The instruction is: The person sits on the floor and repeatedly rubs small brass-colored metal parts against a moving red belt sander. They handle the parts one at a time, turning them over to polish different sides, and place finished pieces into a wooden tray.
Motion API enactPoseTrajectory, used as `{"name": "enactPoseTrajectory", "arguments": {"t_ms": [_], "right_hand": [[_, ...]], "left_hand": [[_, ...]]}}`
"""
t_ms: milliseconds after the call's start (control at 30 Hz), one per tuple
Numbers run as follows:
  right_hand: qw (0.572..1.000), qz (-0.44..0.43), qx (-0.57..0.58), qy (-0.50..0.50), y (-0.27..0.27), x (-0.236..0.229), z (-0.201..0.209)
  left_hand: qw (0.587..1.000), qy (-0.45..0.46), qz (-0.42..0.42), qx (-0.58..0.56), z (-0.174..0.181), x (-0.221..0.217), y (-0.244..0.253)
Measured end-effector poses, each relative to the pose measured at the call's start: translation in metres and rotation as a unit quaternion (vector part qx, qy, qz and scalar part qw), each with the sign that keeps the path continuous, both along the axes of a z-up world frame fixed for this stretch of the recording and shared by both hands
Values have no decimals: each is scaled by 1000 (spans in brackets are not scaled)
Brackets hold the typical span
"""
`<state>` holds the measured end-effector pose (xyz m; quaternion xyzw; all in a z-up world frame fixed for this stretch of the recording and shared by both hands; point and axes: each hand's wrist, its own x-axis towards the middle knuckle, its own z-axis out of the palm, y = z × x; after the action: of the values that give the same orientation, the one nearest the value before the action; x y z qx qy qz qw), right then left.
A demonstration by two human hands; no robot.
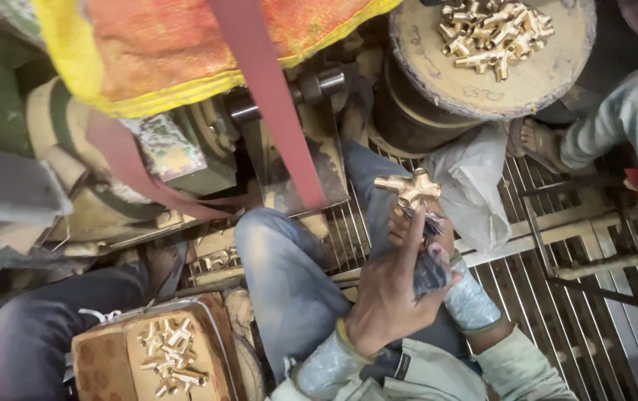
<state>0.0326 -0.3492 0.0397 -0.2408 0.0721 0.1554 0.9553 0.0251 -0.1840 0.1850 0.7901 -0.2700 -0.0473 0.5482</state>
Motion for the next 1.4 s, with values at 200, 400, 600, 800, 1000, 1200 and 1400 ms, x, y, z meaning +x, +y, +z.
{"name": "enactPoseTrajectory", "arguments": {"t_ms": [200,400,600,800,1000,1200,1400], "right_hand": [[998,-40,40,-41,21,-8,4],[994,-44,88,-50,27,-9,4],[989,-17,140,-49,26,-18,5],[967,44,247,-39,23,-16,16],[949,65,309,9,25,-13,25],[946,101,298,77,59,-37,9],[941,172,247,154,84,-59,-12]], "left_hand": [[997,-19,14,78,6,8,-3],[995,-38,26,94,-1,-9,-7],[999,-47,-2,-9,2,-20,3],[988,69,13,-140,-22,-39,44],[947,212,59,-236,-66,-23,96],[946,205,123,-217,-101,-9,82],[894,273,171,-310,-124,-8,86]]}}
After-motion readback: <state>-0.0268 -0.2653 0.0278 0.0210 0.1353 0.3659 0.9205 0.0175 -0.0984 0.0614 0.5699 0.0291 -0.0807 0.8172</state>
